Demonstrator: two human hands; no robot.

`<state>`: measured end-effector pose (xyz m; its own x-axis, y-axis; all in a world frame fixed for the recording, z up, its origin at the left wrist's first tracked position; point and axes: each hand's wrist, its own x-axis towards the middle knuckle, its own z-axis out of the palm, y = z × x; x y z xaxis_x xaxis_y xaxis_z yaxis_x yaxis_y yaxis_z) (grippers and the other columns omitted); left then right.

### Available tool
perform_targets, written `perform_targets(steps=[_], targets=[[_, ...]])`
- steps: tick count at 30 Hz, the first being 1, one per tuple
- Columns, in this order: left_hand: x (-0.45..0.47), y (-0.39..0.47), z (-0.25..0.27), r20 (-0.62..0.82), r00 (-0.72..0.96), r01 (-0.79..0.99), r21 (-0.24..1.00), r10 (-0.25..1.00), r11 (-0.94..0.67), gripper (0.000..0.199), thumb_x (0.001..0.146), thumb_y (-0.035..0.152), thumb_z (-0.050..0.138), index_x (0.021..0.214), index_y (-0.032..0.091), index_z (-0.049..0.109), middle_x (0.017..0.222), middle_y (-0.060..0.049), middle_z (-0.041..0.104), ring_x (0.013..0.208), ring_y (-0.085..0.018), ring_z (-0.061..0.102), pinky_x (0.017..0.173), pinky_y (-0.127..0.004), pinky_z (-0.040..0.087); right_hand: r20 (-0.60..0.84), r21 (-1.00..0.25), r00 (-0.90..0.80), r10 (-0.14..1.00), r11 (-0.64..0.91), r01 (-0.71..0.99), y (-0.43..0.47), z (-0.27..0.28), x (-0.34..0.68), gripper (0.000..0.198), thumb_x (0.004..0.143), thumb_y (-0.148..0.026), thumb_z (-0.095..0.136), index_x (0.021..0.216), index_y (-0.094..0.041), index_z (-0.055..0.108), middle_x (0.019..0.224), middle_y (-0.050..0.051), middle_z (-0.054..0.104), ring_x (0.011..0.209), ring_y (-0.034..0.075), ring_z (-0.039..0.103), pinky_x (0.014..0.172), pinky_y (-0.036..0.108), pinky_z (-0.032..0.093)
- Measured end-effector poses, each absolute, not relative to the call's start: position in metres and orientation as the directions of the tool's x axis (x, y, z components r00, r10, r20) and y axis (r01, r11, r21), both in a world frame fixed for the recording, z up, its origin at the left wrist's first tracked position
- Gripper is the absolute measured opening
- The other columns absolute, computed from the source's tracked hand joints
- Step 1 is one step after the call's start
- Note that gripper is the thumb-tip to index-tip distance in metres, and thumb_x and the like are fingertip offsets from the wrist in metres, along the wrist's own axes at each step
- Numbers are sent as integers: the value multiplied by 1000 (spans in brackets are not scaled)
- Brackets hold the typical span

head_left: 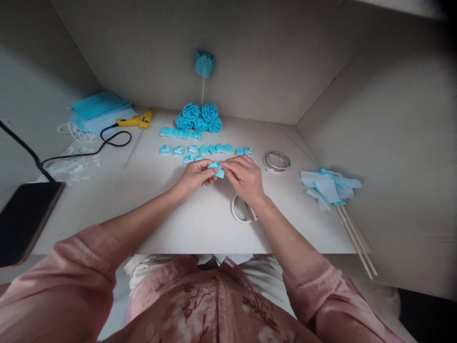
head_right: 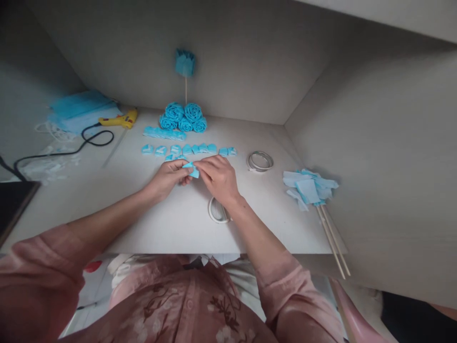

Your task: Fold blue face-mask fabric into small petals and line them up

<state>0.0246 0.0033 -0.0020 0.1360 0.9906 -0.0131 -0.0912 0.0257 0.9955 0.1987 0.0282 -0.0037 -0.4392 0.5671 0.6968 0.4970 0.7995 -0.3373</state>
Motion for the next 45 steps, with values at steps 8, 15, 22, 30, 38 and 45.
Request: perform_targets(steps=[8,15,22,30,38,45], targets=[[25,4,-2,-12,134,-134,990,991,31,26,69,39,72,68,16,58,60,2,60,51,-8,49,51,-22,36,700,-285,-457,549,801,526,28,-4,199,30,96,-19,47,104,-25,75,93,7,73,89,20,62,80,37,48],[24,3,-4,-10,138,-140,990,990,30,29,69,43,73,72,16,61,63,1,62,52,-8,50,52,-22,37,699,-293,-452,554,799,526,29,-7,199,32,95,-17,47,106,-27,74,95,7,72,90,20,61,81,37,48],[23,5,-6,-18,103,-144,989,995,33,27,67,40,74,71,17,62,61,1,61,53,-8,51,52,-22,38,638,-494,-392,663,743,452,24,-1,198,30,95,-24,47,117,-27,68,104,6,73,100,21,63,93,40,44],[24,4,-3,4,40,-153,988,999,2,25,68,39,73,72,17,63,61,2,60,53,-8,50,52,-22,38,223,-936,-340,914,298,186,25,4,194,27,86,-47,58,84,-20,62,78,0,62,75,15,57,74,28,43],[24,6,-8,-22,89,-162,986,996,36,25,71,38,72,71,16,61,62,0,61,52,-8,52,51,-22,38,235,-934,-327,915,306,185,29,-4,191,22,79,-39,62,72,-20,53,67,-3,48,66,12,46,66,27,37],[21,7,-5,-42,128,-210,975,991,68,27,75,41,68,77,16,58,65,-1,62,53,-10,55,49,-21,39,252,-922,-324,912,328,205,29,-1,191,22,78,-38,60,71,-19,52,67,-4,50,66,12,47,68,25,38]])
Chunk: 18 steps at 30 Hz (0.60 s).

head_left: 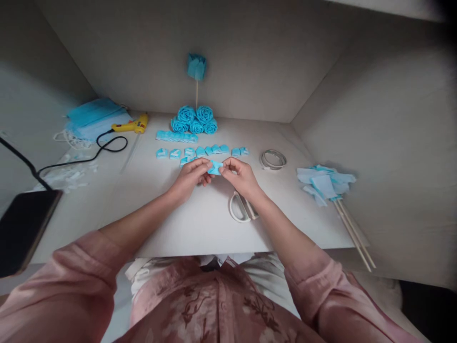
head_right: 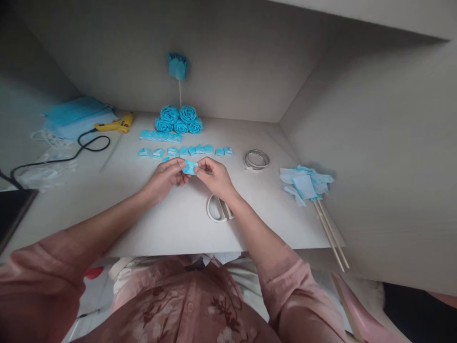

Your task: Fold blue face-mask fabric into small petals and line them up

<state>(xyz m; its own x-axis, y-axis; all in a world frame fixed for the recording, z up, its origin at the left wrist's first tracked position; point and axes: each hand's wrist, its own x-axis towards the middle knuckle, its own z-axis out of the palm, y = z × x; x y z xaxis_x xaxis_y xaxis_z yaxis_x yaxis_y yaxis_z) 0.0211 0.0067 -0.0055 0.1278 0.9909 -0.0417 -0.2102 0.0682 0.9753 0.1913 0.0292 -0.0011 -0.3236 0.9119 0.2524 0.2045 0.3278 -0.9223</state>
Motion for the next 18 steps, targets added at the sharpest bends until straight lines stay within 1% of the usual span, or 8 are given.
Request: perform_targets(steps=[6,9,11,14,16,18], targets=[[20,9,-10,-28,105,-61,998,994,35,24,68,35,74,74,16,60,55,3,58,49,-8,49,50,-21,37,251,-914,-330,910,334,228,28,-4,189,20,78,-37,60,71,-19,54,68,-3,54,66,11,49,69,26,40],[18,9,-11,-13,71,-32,999,997,15,22,69,34,73,73,16,61,55,3,58,49,-8,49,50,-21,37,264,-908,-349,899,354,225,28,-5,189,19,78,-36,60,74,-18,57,71,-2,59,69,12,53,72,26,42],[17,10,-10,-2,46,-31,1000,999,4,21,71,34,71,74,16,61,56,3,58,49,-8,48,50,-21,35,283,-910,-359,890,367,194,33,-2,195,18,80,-35,59,81,-17,62,77,0,64,73,12,56,75,26,44],[17,9,-7,-18,12,-64,998,1000,18,21,69,33,71,74,16,60,57,3,58,50,-8,49,50,-22,36,317,-917,-299,900,372,145,49,10,217,26,84,-35,55,102,-18,66,88,3,70,80,13,61,80,27,47],[19,7,-4,-29,11,-79,996,1000,29,21,68,33,71,72,16,59,58,2,58,51,-8,50,51,-22,36,341,-900,-225,913,386,202,64,22,241,31,86,-34,54,111,-18,66,93,4,72,80,13,62,78,27,49],[20,6,-3,-37,24,-82,996,999,39,22,67,33,71,71,16,59,59,2,58,52,-9,50,51,-22,36,366,-834,-181,913,408,371,77,34,269,30,86,-29,54,110,-18,67,94,4,72,81,13,63,77,27,49]])
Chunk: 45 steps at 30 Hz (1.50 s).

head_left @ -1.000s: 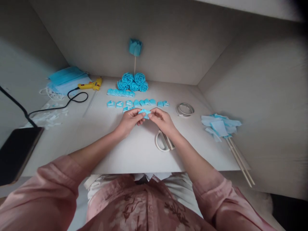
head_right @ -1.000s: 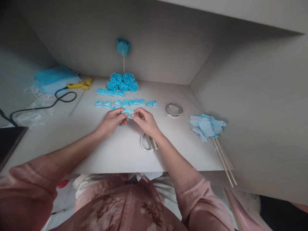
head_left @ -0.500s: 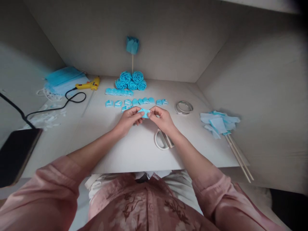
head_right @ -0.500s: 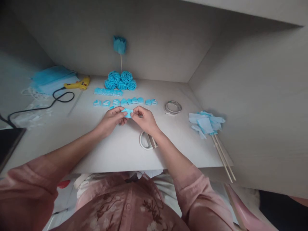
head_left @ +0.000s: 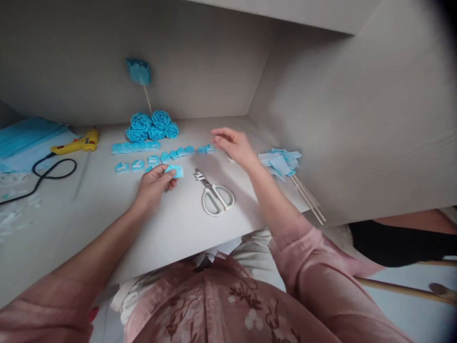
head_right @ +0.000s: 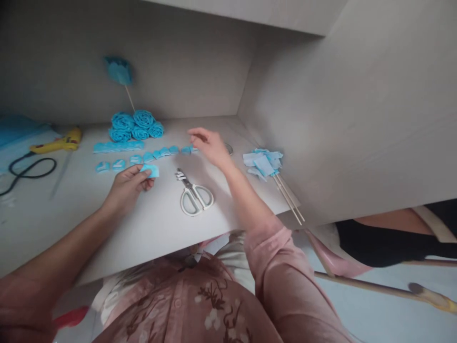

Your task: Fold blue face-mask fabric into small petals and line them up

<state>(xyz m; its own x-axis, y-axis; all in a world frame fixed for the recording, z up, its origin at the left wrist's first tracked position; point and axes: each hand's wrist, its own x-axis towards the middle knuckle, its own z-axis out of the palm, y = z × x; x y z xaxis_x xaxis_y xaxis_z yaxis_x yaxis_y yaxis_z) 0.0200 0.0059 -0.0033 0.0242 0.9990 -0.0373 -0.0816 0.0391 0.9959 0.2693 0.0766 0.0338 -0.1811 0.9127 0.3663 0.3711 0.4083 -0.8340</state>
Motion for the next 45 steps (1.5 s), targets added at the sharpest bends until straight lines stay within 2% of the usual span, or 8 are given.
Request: perform_targets(steps=[4,8,16,21,28,39,42,45], targets=[[20,5,-5,-39,41,-75,996,998,42,22,69,35,71,73,16,60,59,2,58,53,-9,51,51,-23,36,285,-474,-188,940,309,825,81,40,317,23,84,-21,56,100,-17,73,91,5,73,81,17,64,75,29,46],[19,6,-7,-44,48,-76,996,998,47,23,70,35,71,73,16,59,60,2,58,53,-9,51,51,-23,35,146,-98,-187,971,203,974,61,19,331,22,87,-17,53,97,-19,72,103,8,73,90,21,66,75,29,44],[22,4,-9,-37,77,-76,996,996,43,23,70,35,72,73,16,60,60,1,59,53,-9,51,52,-23,36,208,70,-138,969,125,990,43,-13,307,24,94,-24,48,110,-17,65,113,12,67,102,23,64,77,28,45],[21,4,-10,-27,93,-83,996,995,35,23,71,36,71,73,16,60,61,1,59,53,-9,51,52,-23,36,217,56,-94,972,83,995,42,-17,305,30,98,-24,39,108,-16,66,111,14,67,101,22,63,78,28,44],[21,3,-9,-50,92,-63,996,994,56,25,70,38,71,73,16,60,61,1,60,53,-10,51,52,-23,37,300,-164,-30,954,83,983,43,-24,313,29,96,-20,40,103,-16,68,105,12,71,98,20,64,81,26,42],[21,3,-6,-25,110,-60,998,994,31,27,70,39,72,72,16,60,59,2,59,52,-9,51,52,-22,37,311,-308,101,945,0,951,45,-26,319,28,95,-27,44,105,-18,68,91,9,76,81,20,69,70,26,43],[22,2,-5,-39,105,-80,996,994,48,28,69,40,73,72,16,59,58,2,58,51,-8,50,51,-22,36,353,-394,96,931,55,917,44,-24,321,26,93,-25,46,104,-18,68,90,8,75,81,20,69,73,26,45],[23,1,-5,-46,134,-93,994,990,59,29,69,40,73,70,15,58,58,2,58,51,-8,49,52,-21,36,494,-487,32,869,246,838,38,-18,311,24,92,-26,48,100,-17,68,86,7,74,76,18,67,73,26,47]])
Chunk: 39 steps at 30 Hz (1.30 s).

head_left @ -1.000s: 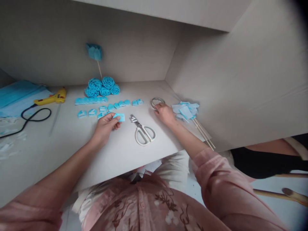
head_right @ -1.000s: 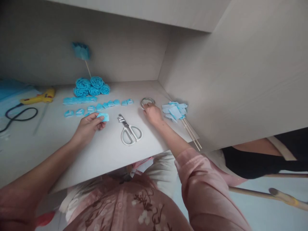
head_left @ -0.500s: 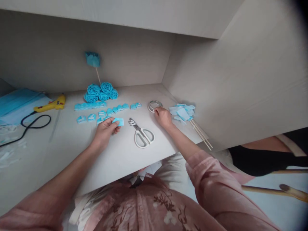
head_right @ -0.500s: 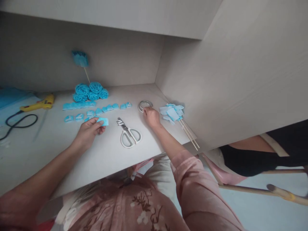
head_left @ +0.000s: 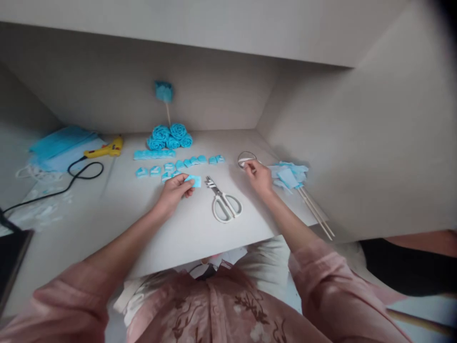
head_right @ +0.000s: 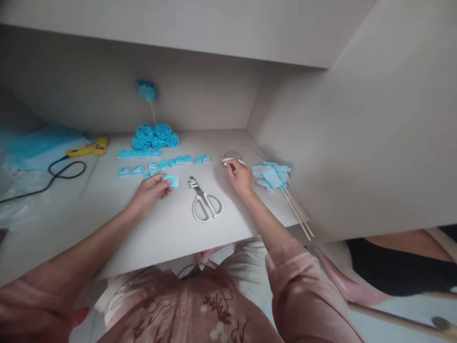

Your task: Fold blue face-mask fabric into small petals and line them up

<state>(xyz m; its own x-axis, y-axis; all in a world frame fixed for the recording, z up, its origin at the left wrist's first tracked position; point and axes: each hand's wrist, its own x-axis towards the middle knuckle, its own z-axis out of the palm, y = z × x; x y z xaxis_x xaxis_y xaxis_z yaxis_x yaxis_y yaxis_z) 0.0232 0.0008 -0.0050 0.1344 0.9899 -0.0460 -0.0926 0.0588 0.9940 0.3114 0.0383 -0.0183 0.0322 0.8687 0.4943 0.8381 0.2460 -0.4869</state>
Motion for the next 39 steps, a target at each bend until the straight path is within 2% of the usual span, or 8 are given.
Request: perform_targets(steps=[4,6,8,14,17,22,31,39], targets=[[24,2,-5,-81,159,-108,989,984,99,28,66,38,74,68,16,57,58,3,57,51,-8,49,51,-21,36,606,-451,-259,752,593,667,27,-2,278,20,92,-30,52,92,-19,70,82,4,72,68,14,62,65,25,46],[24,3,-5,-100,170,-110,987,980,120,26,66,37,74,69,17,57,57,3,56,50,-8,49,51,-21,35,628,-399,-375,682,696,597,23,9,261,19,92,-28,53,90,-20,70,81,3,71,68,14,61,66,26,47],[24,4,-4,-105,180,-118,985,978,128,25,67,36,73,71,17,57,56,3,56,49,-8,48,50,-21,35,653,-375,-408,638,741,557,24,17,247,19,93,-27,53,89,-21,70,80,3,70,69,13,61,65,26,47],[22,5,-4,-127,178,-166,974,976,157,23,69,33,72,71,17,56,56,3,55,48,-7,48,51,-21,37,752,-310,-347,560,765,564,35,22,226,22,94,-29,51,87,-22,70,74,4,68,65,15,59,65,30,47],[22,5,-6,-137,194,-181,968,972,172,24,70,33,72,68,17,55,58,3,56,49,-7,49,51,-21,37,766,-168,-450,459,819,549,36,11,222,21,93,-26,51,87,-24,71,75,4,69,71,17,60,68,32,47],[23,3,-7,-152,222,-168,967,963,191,23,71,32,72,69,16,55,59,3,56,50,-7,50,53,-21,38,784,62,-558,272,860,506,33,-7,225,17,91,-19,56,98,-26,71,75,3,68,71,16,58,63,29,45],[26,-1,-2,-168,223,-158,966,960,205,23,69,33,71,67,16,55,58,2,58,50,-8,50,53,-22,38,734,72,-602,315,845,530,28,-10,224,18,93,-22,55,98,-29,70,75,2,67,69,15,57,62,29,45],[25,-1,-1,-145,239,-191,963,960,193,25,68,34,74,69,15,58,57,2,56,51,-8,50,54,-22,38,742,200,-636,211,836,511,28,-9,222,16,91,-17,57,95,-26,71,74,1,68,69,14,57,61,27,44]])
